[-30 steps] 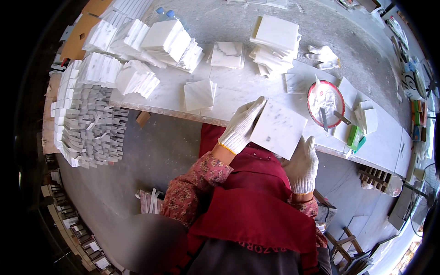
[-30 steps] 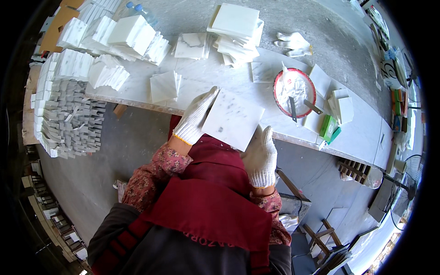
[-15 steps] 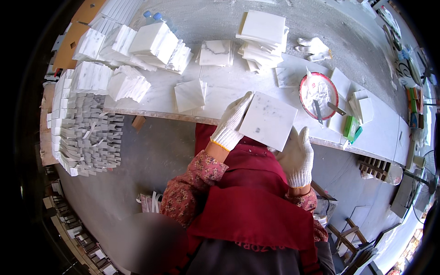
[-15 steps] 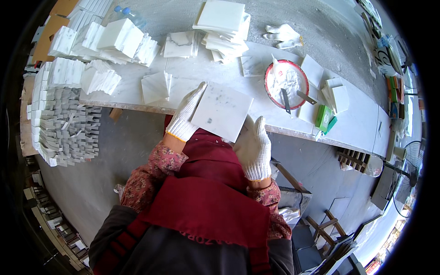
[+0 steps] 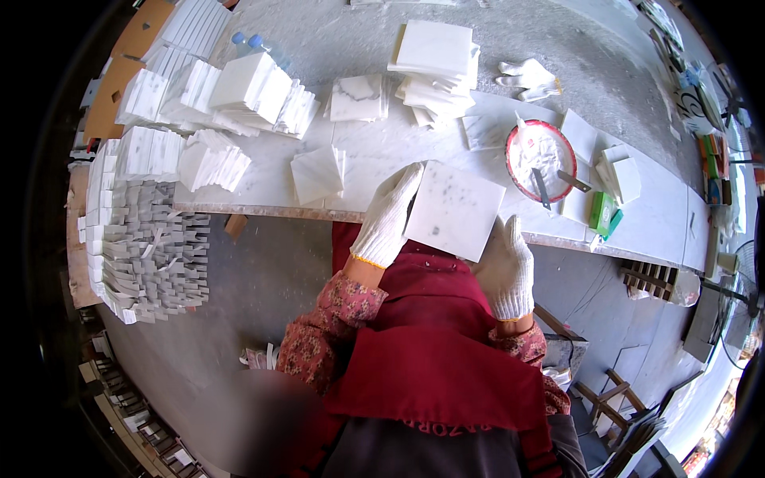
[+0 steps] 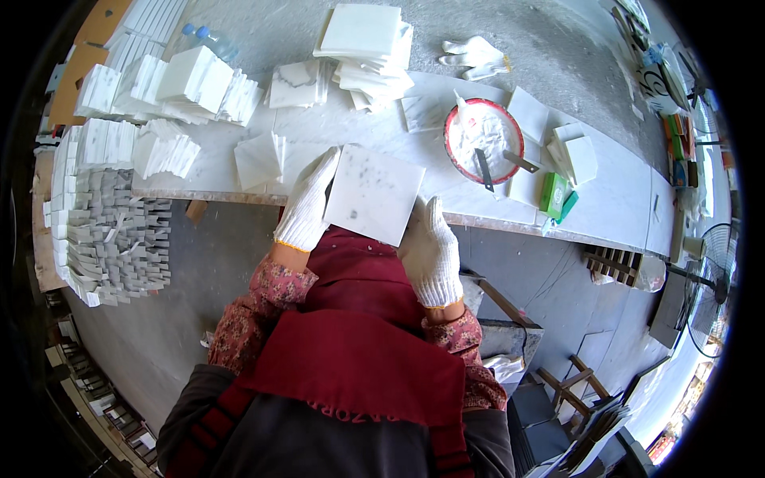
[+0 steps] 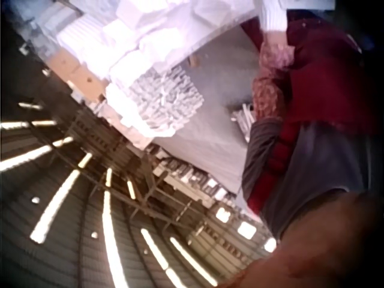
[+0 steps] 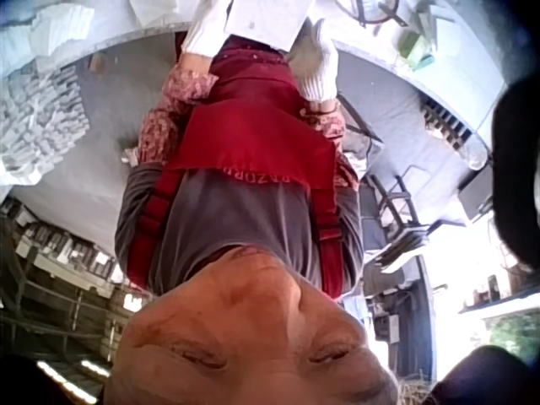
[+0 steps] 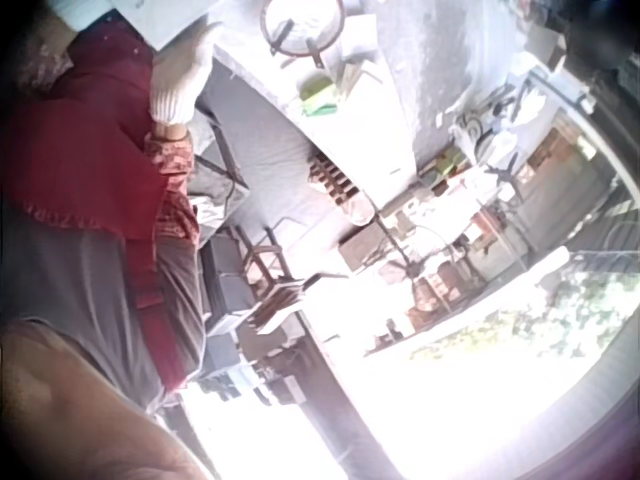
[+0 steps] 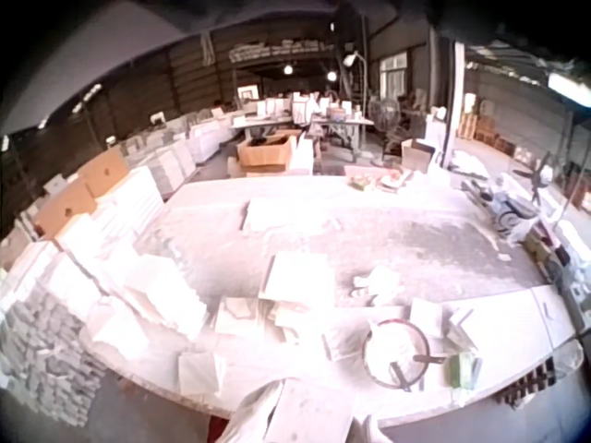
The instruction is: The person applies a white adhesive from a red bowl onto square white tiles using a metal trowel. They spread the adhesive evenly across the tile surface, then use a green sponge to wipe the edges. The person stacks the treated tiles on the table and repeats the process with additional tiles.
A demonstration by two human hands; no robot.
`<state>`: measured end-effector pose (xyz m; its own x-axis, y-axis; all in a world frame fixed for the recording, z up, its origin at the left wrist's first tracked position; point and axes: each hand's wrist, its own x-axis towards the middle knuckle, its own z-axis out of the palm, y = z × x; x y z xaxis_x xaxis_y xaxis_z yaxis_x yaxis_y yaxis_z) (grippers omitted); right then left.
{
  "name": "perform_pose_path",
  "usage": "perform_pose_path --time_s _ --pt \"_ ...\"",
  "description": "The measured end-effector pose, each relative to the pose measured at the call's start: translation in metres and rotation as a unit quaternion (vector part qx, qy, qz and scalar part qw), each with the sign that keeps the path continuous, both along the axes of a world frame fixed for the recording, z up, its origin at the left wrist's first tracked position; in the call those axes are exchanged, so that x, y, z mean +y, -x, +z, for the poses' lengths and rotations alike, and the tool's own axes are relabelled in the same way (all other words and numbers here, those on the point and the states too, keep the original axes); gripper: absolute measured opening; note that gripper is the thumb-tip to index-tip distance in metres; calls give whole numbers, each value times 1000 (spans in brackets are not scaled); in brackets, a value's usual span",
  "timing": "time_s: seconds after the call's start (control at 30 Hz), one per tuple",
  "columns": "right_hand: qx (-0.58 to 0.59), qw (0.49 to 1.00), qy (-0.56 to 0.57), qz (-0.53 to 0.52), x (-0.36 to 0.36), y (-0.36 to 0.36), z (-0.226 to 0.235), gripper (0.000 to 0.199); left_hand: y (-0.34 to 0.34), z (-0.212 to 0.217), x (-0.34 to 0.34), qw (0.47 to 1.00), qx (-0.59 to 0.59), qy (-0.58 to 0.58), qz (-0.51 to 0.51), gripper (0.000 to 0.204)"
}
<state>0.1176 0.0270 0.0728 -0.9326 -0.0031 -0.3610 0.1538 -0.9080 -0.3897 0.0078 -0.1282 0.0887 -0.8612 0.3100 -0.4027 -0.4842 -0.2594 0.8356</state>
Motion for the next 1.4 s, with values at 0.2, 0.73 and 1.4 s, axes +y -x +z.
perform_pose_path --time_s 0.2,0.73,1.4 --pt "-1 943 -332 5 -4 -1 -1 69 0 12 -3 998 37 35 -36 43" --pt "-40 998 -43 21 15 2 -11 64 156 44 37 983 178 -17 46 32" --pt "14 930 -364 -54 50 129 -34 69 256 -13 24 940 236 224 -99 78"
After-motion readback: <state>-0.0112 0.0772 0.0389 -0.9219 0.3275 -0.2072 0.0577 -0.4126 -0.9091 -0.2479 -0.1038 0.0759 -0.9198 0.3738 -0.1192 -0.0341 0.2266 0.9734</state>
